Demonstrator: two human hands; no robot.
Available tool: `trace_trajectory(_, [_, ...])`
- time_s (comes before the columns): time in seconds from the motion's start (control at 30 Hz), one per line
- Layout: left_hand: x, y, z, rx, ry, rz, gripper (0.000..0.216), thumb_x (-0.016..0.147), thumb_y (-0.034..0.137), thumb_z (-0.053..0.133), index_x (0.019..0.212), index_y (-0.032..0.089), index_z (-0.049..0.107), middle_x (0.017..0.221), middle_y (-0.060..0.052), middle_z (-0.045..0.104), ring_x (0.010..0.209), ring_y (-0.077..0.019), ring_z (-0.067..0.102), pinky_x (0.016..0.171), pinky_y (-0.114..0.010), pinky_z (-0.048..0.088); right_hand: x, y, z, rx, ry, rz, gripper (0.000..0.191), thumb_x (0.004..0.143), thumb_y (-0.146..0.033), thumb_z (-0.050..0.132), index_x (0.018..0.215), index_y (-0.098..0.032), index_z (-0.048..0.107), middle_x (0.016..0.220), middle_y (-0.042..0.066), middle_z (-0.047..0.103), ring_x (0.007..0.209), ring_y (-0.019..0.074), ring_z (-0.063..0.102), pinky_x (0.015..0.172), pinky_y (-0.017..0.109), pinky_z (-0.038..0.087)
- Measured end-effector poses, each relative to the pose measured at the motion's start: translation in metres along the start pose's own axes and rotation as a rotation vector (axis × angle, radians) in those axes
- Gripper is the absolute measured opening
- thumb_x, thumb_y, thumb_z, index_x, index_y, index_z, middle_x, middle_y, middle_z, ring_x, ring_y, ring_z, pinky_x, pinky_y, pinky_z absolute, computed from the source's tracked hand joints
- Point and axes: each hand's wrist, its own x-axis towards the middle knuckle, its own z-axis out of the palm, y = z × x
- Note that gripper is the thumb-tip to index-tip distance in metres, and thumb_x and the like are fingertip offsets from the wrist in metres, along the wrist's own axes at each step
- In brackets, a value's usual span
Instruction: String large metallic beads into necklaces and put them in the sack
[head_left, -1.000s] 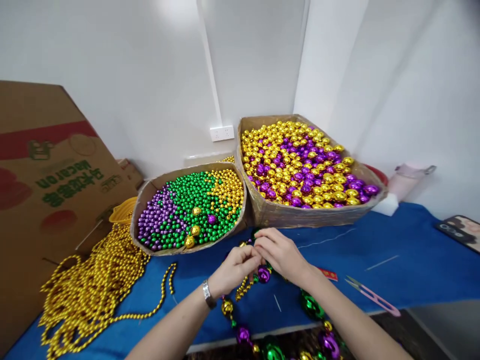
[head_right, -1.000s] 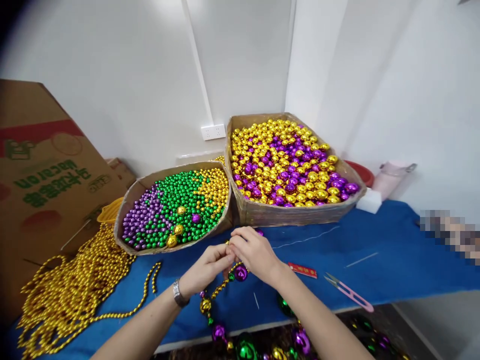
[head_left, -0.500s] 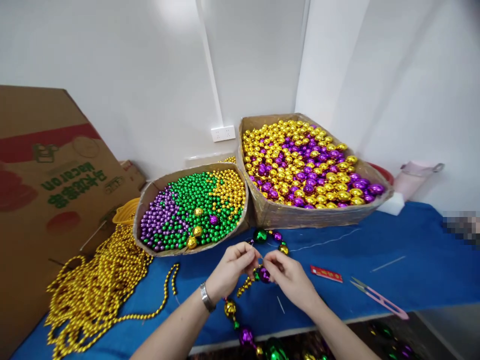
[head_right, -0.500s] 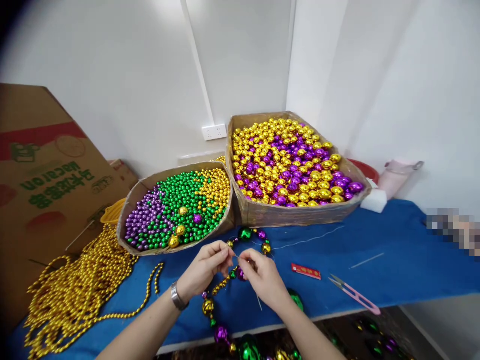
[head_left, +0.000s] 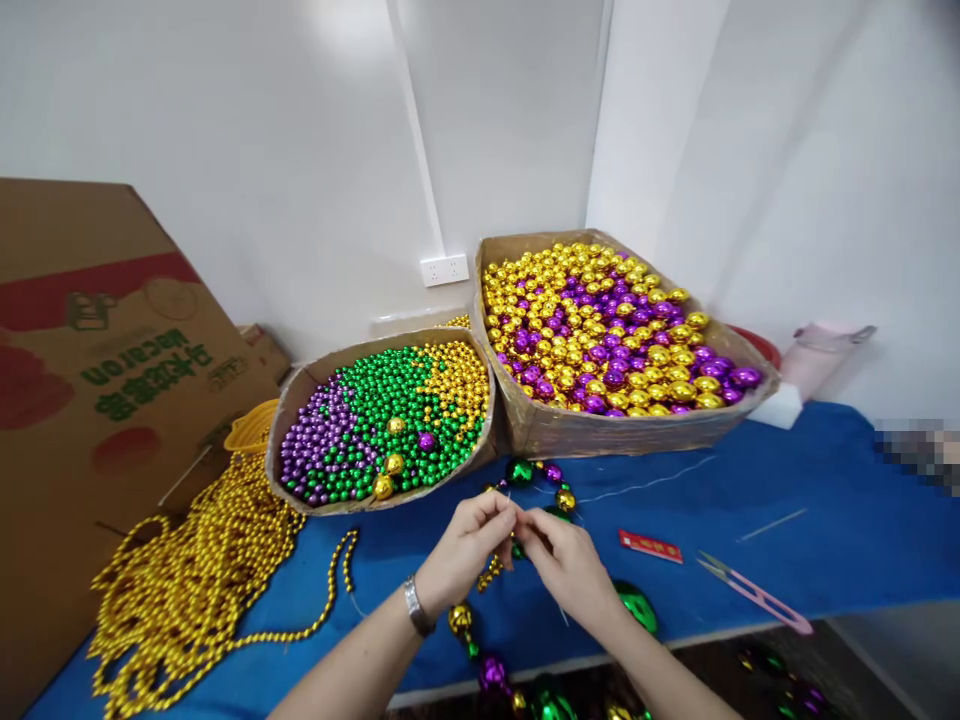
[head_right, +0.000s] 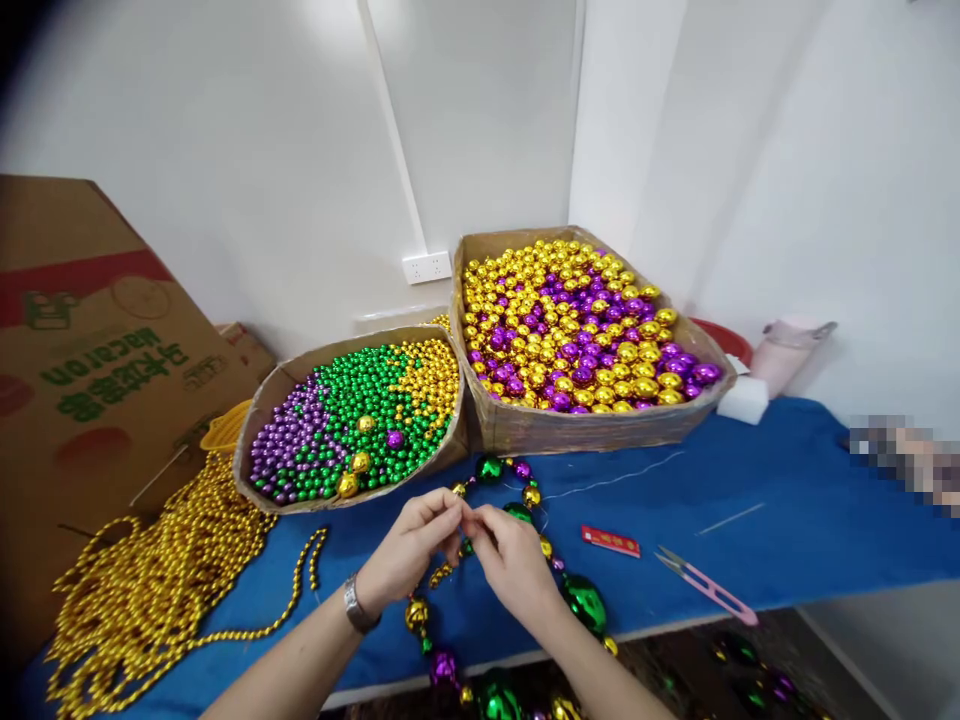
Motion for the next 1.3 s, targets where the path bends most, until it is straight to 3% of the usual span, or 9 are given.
trace_trajectory(0.2, [0.0,0.005,-0.011,0.133,0.031,0.044,0.027,0.083,0.041,0.054,0.082,0.015,0.063,0.07,-0.004,0.061,0.058,-0.0133,0.053,0.057,-0.024,0.04,-0.012,0.005,-0.019,0.166,-0.026,0.111,0.024,0.082,-0.042,0.057,0.071,-0.021,0.06,0.063,-0.002,0.053,0.059,0.0117,0.048,0.054,0.023,0.037])
trace_trajectory(0.33, [-0.003,0.0,-0.019,0.26,0.186,0.179,0.018,0.079,0.032,0.062,0.067,0.018,0.063,0.075,-0.005,0.059,0.072,-0.0159,0.051,0.065,-0.023,0.039,-0.016,0.01,-0.018,0.779,0.1,0.221,0.022,0.079,-0.043,0.062,0.074,-0.022,0.056,0.089,0.002,0.062,0.084,0.0169,0.058,0.073,0.03,0.046])
trace_trajectory(0.43, [-0.004,-0.007,-0.022,-0.001,0.102,-0.004,0.023,0.079,0.032,0.059,0.062,0.017,0.055,0.07,-0.003,0.058,0.055,-0.0113,0.044,0.049,-0.022,0.034,-0.017,0.014,-0.012,1.187,0.146,0.265,0.025,0.076,-0.043,0.064,0.071,-0.024,0.049,0.086,-0.001,0.061,0.093,0.0184,0.058,0.085,0.038,0.044])
trace_trajectory(0.53, [-0.002,-0.012,-0.019,-0.412,-0.005,-0.13,0.027,0.082,0.037,0.054,0.066,0.017,0.045,0.072,-0.004,0.06,0.041,-0.0065,0.036,0.039,-0.02,0.025,-0.019,0.016,-0.006,1.292,0.13,0.325,0.026,0.077,-0.044,0.063,0.072,-0.025,0.045,0.06,-0.007,0.043,0.061,0.0112,0.051,0.063,0.028,0.047])
trace_trajectory(0.63, [0.0,-0.017,-0.017,-0.58,-0.048,-0.129,0.026,0.084,0.037,0.053,0.07,0.018,0.042,0.056,0.003,0.05,0.036,-0.0043,0.025,0.036,-0.018,0.018,-0.023,0.015,-0.003,1.265,0.1,0.324,0.03,0.079,-0.042,0.062,0.069,-0.023,0.041,0.056,-0.008,0.026,0.046,0.0072,0.03,0.043,0.018,0.03])
trace_trajectory(0.8, [-0.003,-0.037,-0.024,-0.477,0.041,-0.202,0.032,0.08,0.038,0.06,0.066,0.018,0.039,0.047,0.009,0.031,0.038,-0.0032,0.012,0.036,-0.015,0.01,-0.036,0.013,-0.002,1.043,0.055,0.323,0.034,0.084,-0.04,0.057,0.065,-0.021,0.037,0.058,-0.007,0.028,0.048,0.0073,0.026,0.044,0.021,0.023])
trace_trajectory(1.0, [-0.008,-0.024,-0.016,-0.288,0.12,-0.069,0.029,0.084,0.043,0.053,0.07,0.018,0.045,0.055,0.004,0.048,0.041,-0.0054,0.025,0.04,-0.018,0.02,-0.031,0.006,-0.009,0.653,-0.044,0.303,0.028,0.085,-0.048,0.053,0.077,-0.022,0.046,0.058,-0.008,0.029,0.049,0.0076,0.024,0.045,0.021,0.019])
trace_trajectory(1.13, [-0.007,0.009,0.0,0.146,0.145,0.206,0.026,0.085,0.036,0.053,0.071,0.016,0.059,0.094,-0.008,0.061,0.075,-0.0147,0.053,0.069,-0.024,0.04,-0.017,-0.004,-0.01,0.252,-0.124,0.185,0.035,0.082,-0.046,0.057,0.109,-0.024,0.051,0.059,-0.008,0.032,0.052,0.0088,0.031,0.048,0.021,0.024])
trace_trajectory(1.3, [-0.006,0.009,0.012,0.237,0.128,0.304,0.024,0.088,0.031,0.049,0.071,0.017,0.06,0.101,-0.01,0.06,0.097,-0.022,0.054,0.084,-0.03,0.04,-0.006,-0.016,-0.011,0.067,-0.145,0.025,0.029,0.089,-0.044,0.045,0.076,-0.02,0.056,0.06,-0.005,0.042,0.055,0.0097,0.037,0.051,0.022,0.029])
